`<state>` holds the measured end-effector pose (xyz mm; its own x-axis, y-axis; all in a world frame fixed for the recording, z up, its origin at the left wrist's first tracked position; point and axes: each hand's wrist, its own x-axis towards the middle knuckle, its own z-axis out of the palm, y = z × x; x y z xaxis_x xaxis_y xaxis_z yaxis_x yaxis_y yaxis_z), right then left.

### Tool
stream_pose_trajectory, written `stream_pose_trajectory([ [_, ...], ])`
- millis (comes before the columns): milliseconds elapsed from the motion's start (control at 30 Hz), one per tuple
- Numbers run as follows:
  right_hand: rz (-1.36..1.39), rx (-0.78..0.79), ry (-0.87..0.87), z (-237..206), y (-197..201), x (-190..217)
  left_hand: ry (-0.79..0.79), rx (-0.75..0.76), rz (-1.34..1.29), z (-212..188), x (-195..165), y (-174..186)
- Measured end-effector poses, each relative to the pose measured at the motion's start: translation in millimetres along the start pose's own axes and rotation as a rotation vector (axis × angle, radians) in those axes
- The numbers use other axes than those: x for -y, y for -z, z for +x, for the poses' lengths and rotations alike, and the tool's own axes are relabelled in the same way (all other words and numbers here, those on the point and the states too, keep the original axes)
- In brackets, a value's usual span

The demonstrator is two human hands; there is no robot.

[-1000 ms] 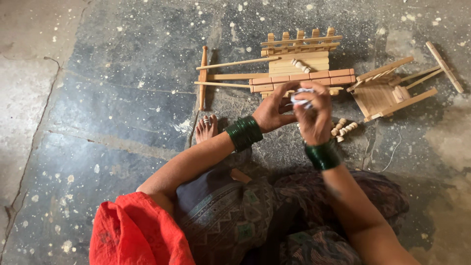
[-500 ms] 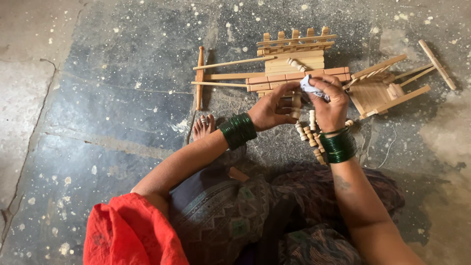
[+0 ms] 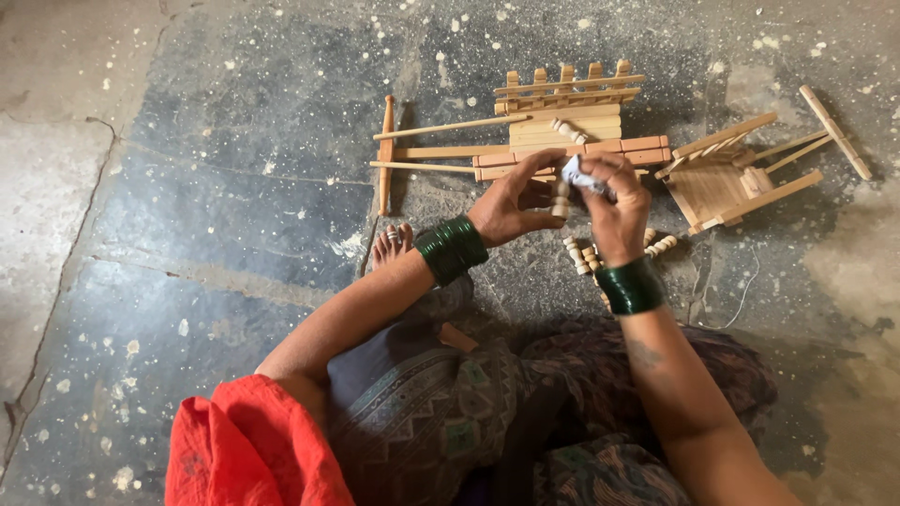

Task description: The person sits on the floor wiping small wooden toy spools and bars with a white cloth, then places the wiped pieces onto a wooden toy cart frame. They pick up pieces one at a time from a pile, rub each with the cloth, and arrange them on the toy.

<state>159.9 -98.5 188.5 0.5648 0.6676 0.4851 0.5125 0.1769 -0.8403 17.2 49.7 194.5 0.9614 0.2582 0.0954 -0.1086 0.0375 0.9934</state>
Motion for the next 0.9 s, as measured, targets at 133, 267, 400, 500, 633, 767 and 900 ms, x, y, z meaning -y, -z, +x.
stream_pose_trajectory([
  [133,0.035,-0.032,-0.052,1.0,-7.2,1.8,-0.117,-0.061,0.117,-3.7,-1.7,2.0],
  [267,0.44,0.158,-0.322,-24.2,-6.6,12.5,-0.078,-0.175,0.092,-6.9,2.1,8.9],
  [400,0.78,0.185,-0.361,-42.0,-12.1,19.8,-0.12,-0.174,0.004,-7.8,1.2,9.7],
  [500,1.03,0.076,-0.517,-42.2,-16.0,20.1,-0.039,-0.138,-0.026,-8.1,-1.0,7.2],
  [633,1.049,0.079,-0.622,-37.4,-8.3,15.1,-0.101,-0.066,0.081,-7.2,0.0,7.3],
  [767,0.902,0.245,-0.534,-37.7,11.0,7.3,-0.194,-0.026,0.293,-5.2,4.3,7.1],
  [900,0.742,0.267,-0.584,-39.5,25.1,3.9,-0.073,-0.012,0.409,-10.7,4.1,-0.8],
])
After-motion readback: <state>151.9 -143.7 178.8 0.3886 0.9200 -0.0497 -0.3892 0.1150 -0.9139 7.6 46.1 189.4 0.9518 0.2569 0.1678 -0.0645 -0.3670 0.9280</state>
